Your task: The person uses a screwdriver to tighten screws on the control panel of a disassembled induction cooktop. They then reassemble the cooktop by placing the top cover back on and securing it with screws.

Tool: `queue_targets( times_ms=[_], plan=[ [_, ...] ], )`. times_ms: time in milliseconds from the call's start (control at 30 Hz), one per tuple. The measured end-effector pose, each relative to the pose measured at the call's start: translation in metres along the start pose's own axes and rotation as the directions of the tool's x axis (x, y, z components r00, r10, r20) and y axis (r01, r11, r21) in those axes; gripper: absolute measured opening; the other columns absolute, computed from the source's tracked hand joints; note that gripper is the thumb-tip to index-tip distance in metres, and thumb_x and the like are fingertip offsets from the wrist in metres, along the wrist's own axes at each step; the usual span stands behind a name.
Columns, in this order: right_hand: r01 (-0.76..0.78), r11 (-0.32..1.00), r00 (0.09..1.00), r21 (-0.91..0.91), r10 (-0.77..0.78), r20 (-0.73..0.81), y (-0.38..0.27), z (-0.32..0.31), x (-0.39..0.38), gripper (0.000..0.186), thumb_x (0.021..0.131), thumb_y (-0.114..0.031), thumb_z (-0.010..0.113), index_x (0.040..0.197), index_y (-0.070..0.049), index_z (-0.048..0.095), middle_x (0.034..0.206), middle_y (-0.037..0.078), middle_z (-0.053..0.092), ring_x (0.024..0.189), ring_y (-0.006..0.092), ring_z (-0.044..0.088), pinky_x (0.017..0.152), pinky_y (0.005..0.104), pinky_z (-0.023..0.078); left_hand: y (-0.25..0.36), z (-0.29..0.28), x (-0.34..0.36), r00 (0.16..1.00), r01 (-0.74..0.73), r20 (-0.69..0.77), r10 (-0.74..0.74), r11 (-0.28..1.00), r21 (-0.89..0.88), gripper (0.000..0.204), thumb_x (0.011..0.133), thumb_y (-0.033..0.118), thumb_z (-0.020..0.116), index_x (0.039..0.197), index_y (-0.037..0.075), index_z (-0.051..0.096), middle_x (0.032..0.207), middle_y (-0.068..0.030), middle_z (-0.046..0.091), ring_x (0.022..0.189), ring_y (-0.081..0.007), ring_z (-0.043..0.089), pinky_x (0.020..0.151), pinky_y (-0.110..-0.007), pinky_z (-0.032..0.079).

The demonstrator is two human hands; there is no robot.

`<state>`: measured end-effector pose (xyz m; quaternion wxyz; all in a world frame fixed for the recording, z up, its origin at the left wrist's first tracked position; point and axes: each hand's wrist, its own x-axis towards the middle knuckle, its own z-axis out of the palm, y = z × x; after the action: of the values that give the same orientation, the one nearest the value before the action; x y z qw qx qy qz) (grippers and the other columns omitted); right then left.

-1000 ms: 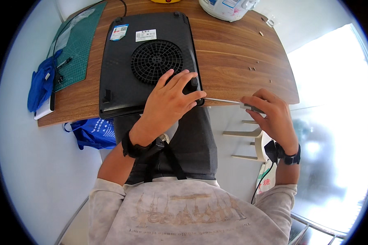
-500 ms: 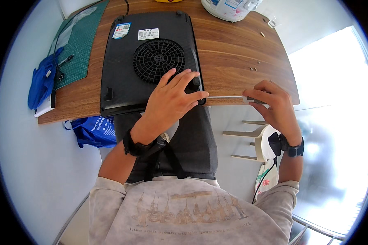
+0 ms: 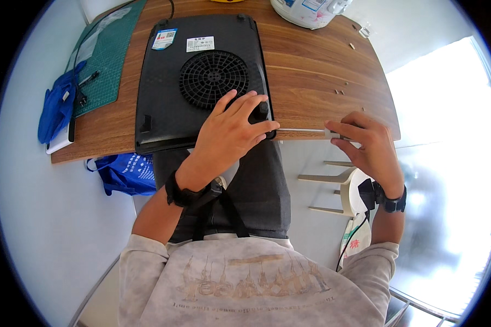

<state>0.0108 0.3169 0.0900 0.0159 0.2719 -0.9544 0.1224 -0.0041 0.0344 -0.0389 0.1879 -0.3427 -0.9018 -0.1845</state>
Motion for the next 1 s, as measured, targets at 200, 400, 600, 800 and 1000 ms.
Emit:
queue_targets(
  times_ms=[200, 400, 600, 800, 1000],
  plan=[
    [0.019, 1.0, 0.999, -0.009, -0.02, -0.049, -0.004, 0.003, -0.004, 0.034, 0.078, -0.003, 0.079, 0.11, -0.014, 0.078, 0.091, 0.005, 0.066, 0.076, 0.0268, 0.066, 0.067, 0.0385, 0.053, 0.0, 0.0, 0.001, 1.0, -0.003, 0.001, 0.003, 1.0, 0.002, 0.034, 0.09, 0.026, 0.076, 0.122, 0.033, 0.068, 0.143, -0.0049, 0.053, 0.139, -0.0238, 0.049, 0.12, -0.047, 0.03],
    [0.229, 0.91, 0.96, -0.346, -0.27, -0.075, -0.023, -0.007, 0.006, 0.039, 0.074, -0.004, 0.074, 0.11, -0.019, 0.077, 0.092, 0.002, 0.064, 0.084, 0.0198, 0.064, 0.064, 0.0372, 0.053, 0.0, -0.001, 0.001, 1.0, -0.002, 0.005, 0.002, 1.0, -0.004, 0.034, 0.09, 0.026, 0.076, 0.122, 0.033, 0.068, 0.144, -0.005, 0.053, 0.139, -0.0239, 0.049, 0.121, -0.047, 0.03],
    [0.259, 0.844, 0.965, -0.47, -0.248, 0.087, -0.063, -0.008, -0.003, 0.031, 0.08, -0.007, 0.07, 0.111, -0.003, 0.074, 0.089, 0.004, 0.065, 0.083, 0.0182, 0.067, 0.059, 0.0289, 0.052, 0.001, 0.0, 0.0, 1.0, 0.007, 0.004, -0.007, 1.0, -0.009, 0.032, 0.091, 0.025, 0.075, 0.122, 0.033, 0.069, 0.145, -0.0049, 0.053, 0.14, -0.024, 0.049, 0.121, -0.048, 0.03],
    [0.187, 0.835, 0.966, -0.517, -0.062, 0.25, -0.101, 0.005, -0.01, 0.025, 0.081, -0.006, 0.068, 0.103, 0.006, 0.07, 0.081, 0.009, 0.065, 0.067, 0.02, 0.068, 0.054, 0.0296, 0.053, 0.001, -0.001, 0.0, 1.0, 0.018, 0.004, -0.018, 0.999, -0.026, 0.03, 0.091, 0.024, 0.074, 0.12, 0.032, 0.07, 0.144, -0.005, 0.053, 0.14, -0.0242, 0.049, 0.12, -0.048, 0.03],
    [0.135, 0.949, 0.991, -0.286, -0.129, 0.04, -0.109, -0.008, 0.019, 0.016, 0.081, -0.009, 0.067, 0.089, 0.003, 0.06, 0.094, 0.015, 0.063, 0.073, 0.029, 0.07, 0.056, 0.0361, 0.056, -0.001, -0.004, 0.0, 1.0, -0.004, 0.004, 0.004, 1.0, -0.017, 0.027, 0.092, 0.025, 0.073, 0.118, 0.031, 0.07, 0.143, -0.0051, 0.054, 0.139, -0.0243, 0.049, 0.12, -0.048, 0.031]
  ],
)
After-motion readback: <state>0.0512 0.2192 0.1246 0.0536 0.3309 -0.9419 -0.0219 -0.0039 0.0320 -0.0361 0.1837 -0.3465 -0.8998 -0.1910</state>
